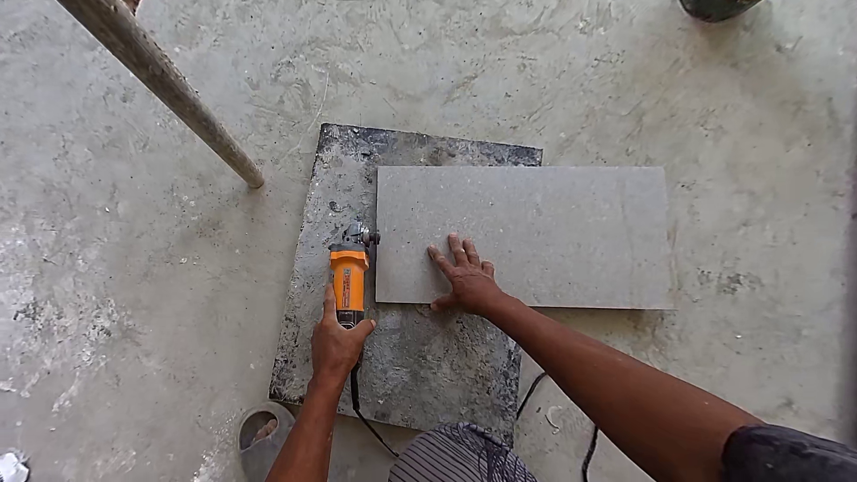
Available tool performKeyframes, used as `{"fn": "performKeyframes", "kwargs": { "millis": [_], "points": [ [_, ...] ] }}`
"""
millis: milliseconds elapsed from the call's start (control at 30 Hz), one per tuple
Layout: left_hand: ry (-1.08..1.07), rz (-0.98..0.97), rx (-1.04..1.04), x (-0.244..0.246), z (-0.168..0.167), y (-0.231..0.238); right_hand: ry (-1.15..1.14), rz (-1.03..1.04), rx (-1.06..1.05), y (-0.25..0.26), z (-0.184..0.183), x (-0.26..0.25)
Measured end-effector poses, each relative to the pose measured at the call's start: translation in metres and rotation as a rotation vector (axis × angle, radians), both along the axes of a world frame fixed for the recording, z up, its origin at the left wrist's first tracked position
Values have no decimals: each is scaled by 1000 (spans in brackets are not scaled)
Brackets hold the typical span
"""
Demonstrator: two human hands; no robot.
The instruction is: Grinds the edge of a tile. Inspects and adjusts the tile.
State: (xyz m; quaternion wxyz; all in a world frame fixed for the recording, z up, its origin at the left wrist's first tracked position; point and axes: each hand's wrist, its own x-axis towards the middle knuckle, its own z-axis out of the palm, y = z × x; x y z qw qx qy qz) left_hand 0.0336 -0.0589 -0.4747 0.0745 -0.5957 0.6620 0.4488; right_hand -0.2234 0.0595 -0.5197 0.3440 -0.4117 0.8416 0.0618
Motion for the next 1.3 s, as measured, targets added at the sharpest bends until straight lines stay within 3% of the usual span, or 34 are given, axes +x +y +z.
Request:
{"fn": "performKeyframes", "kwargs": {
  "millis": [1300],
  "points": [
    [-32,17,92,74,10,58,-5,-4,-50,0,-1,-2]
  ]
}}
